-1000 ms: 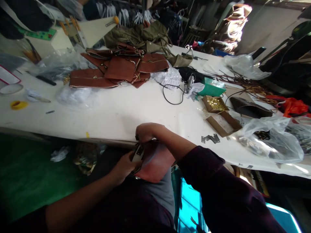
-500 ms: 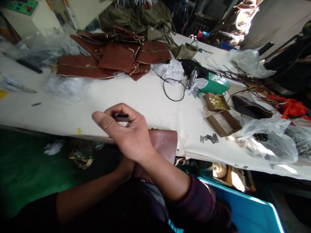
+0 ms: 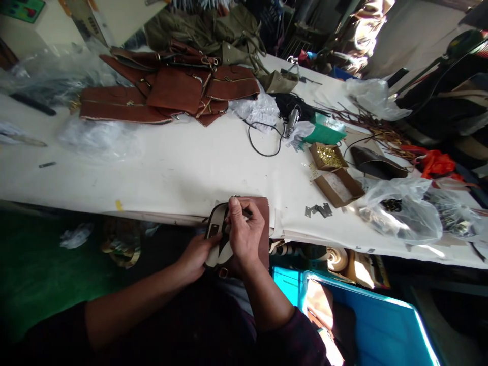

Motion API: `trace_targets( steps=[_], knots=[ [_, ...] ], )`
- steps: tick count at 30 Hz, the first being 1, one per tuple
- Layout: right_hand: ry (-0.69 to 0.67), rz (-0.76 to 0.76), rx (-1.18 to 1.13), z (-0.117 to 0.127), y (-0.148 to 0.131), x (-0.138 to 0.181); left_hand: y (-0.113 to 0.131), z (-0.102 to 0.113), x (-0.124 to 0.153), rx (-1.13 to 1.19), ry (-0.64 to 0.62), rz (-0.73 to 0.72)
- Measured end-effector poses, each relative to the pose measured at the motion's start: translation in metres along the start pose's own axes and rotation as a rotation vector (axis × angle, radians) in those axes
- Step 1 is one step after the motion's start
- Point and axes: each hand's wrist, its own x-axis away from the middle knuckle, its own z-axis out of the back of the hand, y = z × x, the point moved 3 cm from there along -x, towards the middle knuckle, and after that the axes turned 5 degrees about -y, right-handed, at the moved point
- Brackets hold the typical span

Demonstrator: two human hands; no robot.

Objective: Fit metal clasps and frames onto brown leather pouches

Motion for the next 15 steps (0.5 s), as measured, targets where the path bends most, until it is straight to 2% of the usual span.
trace_targets(
  steps=[5,9,15],
  knots=[
    [-0.050,0.037,-0.011,-0.009,0.006,-0.005,0.010,-0.001,-0.002,0.116,-0.072,0.064],
    [-0.058,0.080,-0.080,-0.020,0.001,-0.011,0.011,-0.001,-0.004,0.153,-0.074,0.092],
    [-0.062,0.035,-0.043,-0.029,-0.001,-0.019,0.010,-0.003,-0.006,0.177,-0.064,0.089]
  ],
)
